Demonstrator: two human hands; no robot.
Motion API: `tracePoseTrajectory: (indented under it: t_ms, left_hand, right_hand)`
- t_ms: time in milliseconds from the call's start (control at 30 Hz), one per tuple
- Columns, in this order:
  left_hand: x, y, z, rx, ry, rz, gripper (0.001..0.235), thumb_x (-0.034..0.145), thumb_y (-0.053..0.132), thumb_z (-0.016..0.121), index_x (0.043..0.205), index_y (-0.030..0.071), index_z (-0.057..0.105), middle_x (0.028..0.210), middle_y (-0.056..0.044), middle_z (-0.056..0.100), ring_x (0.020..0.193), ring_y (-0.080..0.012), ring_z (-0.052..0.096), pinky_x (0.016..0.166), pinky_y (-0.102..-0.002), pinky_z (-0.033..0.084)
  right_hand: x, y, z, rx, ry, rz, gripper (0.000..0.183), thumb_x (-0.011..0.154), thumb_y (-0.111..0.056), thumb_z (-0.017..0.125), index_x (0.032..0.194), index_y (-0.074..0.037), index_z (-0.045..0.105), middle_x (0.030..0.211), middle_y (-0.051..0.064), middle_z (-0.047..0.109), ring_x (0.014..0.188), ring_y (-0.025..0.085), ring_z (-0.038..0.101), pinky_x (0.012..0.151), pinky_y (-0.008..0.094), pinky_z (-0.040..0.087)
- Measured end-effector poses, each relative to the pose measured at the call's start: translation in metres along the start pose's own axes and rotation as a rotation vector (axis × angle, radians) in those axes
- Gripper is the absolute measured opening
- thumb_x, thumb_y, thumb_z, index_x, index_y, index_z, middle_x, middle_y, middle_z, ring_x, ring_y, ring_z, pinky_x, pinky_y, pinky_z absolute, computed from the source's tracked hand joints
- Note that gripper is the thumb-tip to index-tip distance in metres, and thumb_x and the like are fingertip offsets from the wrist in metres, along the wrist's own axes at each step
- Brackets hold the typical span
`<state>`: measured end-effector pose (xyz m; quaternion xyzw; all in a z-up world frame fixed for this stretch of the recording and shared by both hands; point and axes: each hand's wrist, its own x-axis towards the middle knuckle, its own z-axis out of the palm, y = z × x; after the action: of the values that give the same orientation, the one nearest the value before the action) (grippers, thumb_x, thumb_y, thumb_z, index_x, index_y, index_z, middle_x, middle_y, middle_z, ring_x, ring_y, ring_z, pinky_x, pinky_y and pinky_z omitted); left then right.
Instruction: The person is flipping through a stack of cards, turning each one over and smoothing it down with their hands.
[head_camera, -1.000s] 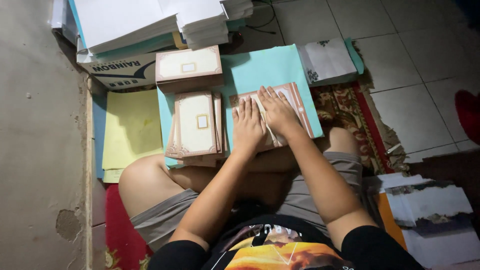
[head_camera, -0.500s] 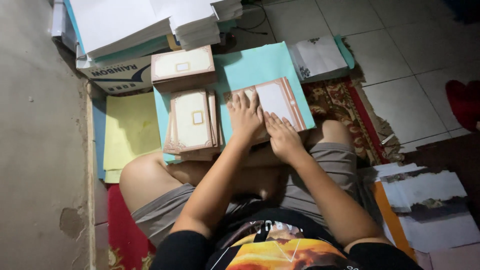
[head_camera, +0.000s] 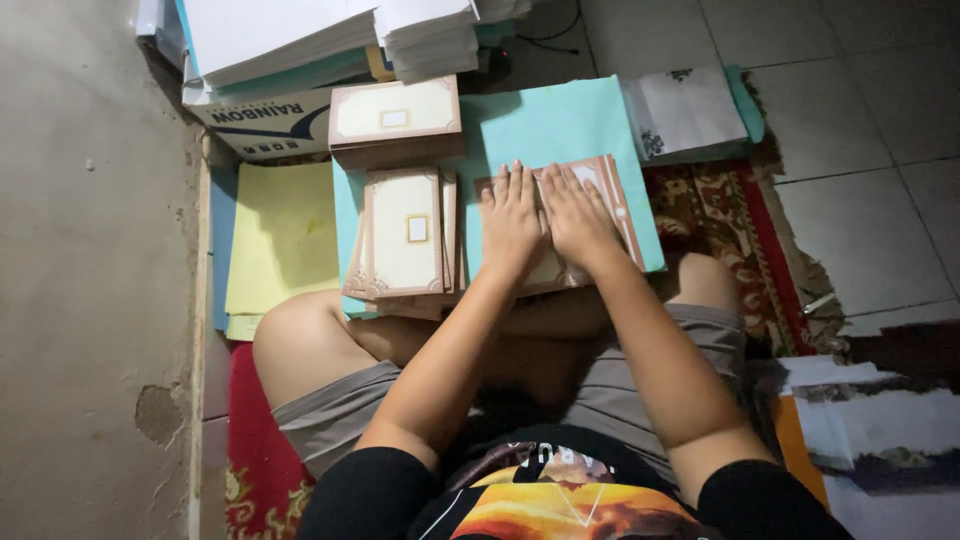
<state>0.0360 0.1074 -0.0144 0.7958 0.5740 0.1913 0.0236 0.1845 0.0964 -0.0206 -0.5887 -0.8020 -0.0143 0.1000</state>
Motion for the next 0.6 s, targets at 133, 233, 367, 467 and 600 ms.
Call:
tracePoseTrajectory:
  t_ms: [133, 233, 367, 467, 600]
  left_hand:
    - [0.000, 0.000, -0.001, 0.038, 0.080, 0.010, 0.070, 0.086, 0.032, 0.055, 0.151, 0.007, 0.049, 0.159, -0.014, 0.046, 0.150, -0.0308, 0.039, 0.114, -0.053, 0.034]
    - [-0.003, 0.001, -0.002, -0.002, 0.076, 0.004, 0.071, 0.085, 0.031, 0.054, 0.151, 0.007, 0.048, 0.160, -0.014, 0.045, 0.150, -0.0317, 0.039, 0.113, -0.055, 0.036]
    - [-0.001, -0.002, 0.009, 0.018, 0.110, 0.006, 0.070, 0.085, 0.032, 0.056, 0.151, 0.009, 0.049, 0.160, -0.011, 0.045, 0.149, -0.0306, 0.040, 0.113, -0.055, 0.038]
    - [0.002, -0.007, 0.028, 0.029, 0.123, 0.010, 0.074, 0.082, 0.033, 0.061, 0.151, 0.009, 0.050, 0.159, -0.011, 0.045, 0.149, -0.0310, 0.040, 0.113, -0.056, 0.039]
    - [0.001, -0.010, 0.036, 0.040, 0.138, 0.015, 0.070, 0.084, 0.033, 0.059, 0.150, 0.010, 0.050, 0.158, -0.011, 0.046, 0.148, -0.0307, 0.041, 0.114, -0.056, 0.038]
  right_hand:
    - [0.020, -0.010, -0.022, -0.002, 0.036, 0.010, 0.061, 0.096, -0.014, 0.043, 0.156, -0.003, 0.040, 0.166, 0.018, 0.033, 0.153, 0.033, 0.032, 0.120, 0.054, 0.026]
    - [0.008, -0.011, -0.018, 0.017, 0.045, 0.014, 0.068, 0.093, -0.019, 0.053, 0.157, -0.002, 0.039, 0.167, 0.021, 0.030, 0.153, 0.036, 0.030, 0.122, 0.054, 0.021]
    - [-0.035, -0.024, -0.026, 0.018, 0.044, 0.009, 0.064, 0.097, -0.015, 0.043, 0.159, -0.004, 0.035, 0.166, 0.018, 0.033, 0.152, 0.035, 0.032, 0.120, 0.054, 0.025]
    - [-0.074, -0.037, -0.038, 0.038, 0.021, -0.019, 0.070, 0.092, -0.012, 0.044, 0.160, -0.005, 0.033, 0.167, 0.016, 0.031, 0.152, 0.034, 0.032, 0.120, 0.054, 0.025]
    - [-0.109, -0.039, -0.034, 0.066, -0.025, -0.064, 0.073, 0.089, -0.013, 0.047, 0.160, -0.007, 0.034, 0.169, 0.011, 0.030, 0.152, 0.032, 0.033, 0.120, 0.052, 0.027]
